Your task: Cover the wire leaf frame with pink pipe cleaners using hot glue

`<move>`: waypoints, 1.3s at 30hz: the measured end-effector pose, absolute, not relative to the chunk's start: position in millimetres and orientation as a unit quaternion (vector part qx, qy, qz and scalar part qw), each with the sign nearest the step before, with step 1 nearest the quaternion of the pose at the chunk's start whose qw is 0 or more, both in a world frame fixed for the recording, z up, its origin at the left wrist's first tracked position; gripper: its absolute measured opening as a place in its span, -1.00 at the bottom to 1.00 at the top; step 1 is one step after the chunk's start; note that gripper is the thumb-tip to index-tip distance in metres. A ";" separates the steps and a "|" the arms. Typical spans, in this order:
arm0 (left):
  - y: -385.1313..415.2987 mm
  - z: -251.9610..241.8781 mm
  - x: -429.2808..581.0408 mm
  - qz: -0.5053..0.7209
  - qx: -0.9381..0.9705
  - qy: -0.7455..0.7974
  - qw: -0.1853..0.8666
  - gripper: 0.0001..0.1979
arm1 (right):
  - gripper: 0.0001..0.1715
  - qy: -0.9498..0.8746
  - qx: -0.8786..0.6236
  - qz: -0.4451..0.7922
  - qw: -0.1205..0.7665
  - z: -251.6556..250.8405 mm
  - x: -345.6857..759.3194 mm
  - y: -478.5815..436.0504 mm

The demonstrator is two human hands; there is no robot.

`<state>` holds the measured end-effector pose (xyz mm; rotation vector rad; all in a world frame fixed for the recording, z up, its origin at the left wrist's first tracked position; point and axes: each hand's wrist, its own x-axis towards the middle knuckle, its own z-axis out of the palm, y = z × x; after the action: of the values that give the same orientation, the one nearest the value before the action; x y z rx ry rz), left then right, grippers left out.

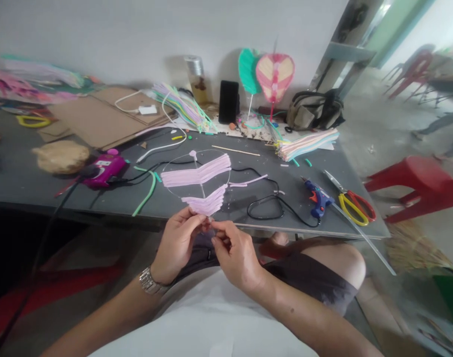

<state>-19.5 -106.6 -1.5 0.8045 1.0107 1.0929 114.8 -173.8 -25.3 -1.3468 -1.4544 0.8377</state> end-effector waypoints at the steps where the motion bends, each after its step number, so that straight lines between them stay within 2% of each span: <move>1: -106.8 -2.4 -19.4 0.486 0.350 0.443 0.667 -0.85 | -0.67 -0.598 -0.553 0.339 0.471 -25.4 114.9 -173.6; 16: -108.0 -13.5 -12.3 0.500 0.317 0.424 0.686 -0.80 | -0.70 -0.607 -0.575 0.335 0.435 -25.6 117.1 -169.8; 19: -105.9 -16.7 -12.4 0.498 0.329 0.433 0.676 -0.83 | -0.73 -0.642 -0.583 0.306 0.393 -18.8 124.6 -167.2; 22: -103.3 -19.3 -12.5 0.491 0.349 0.442 0.664 -0.84 | -0.86 -0.704 -0.575 0.199 0.365 -8.3 132.9 -156.8; 25: -103.2 -22.5 -12.6 0.483 0.360 0.445 0.663 -0.84 | -0.82 -0.750 -0.553 0.107 0.346 -0.9 136.7 -139.6; 32: -111.9 -38.1 -20.6 0.460 0.333 0.454 0.687 -0.80 | -0.83 -0.787 -0.543 0.179 0.233 -2.2 131.8 -112.8; 39: -113.9 -44.8 -25.2 0.450 0.312 0.468 0.694 -0.80 | -0.87 -0.807 -0.553 0.160 0.131 2.8 125.8 -100.9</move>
<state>-25.2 -113.9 -44.8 0.6957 1.0444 1.0040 125.8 -100.9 2.8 -1.6044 -2.3439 0.4644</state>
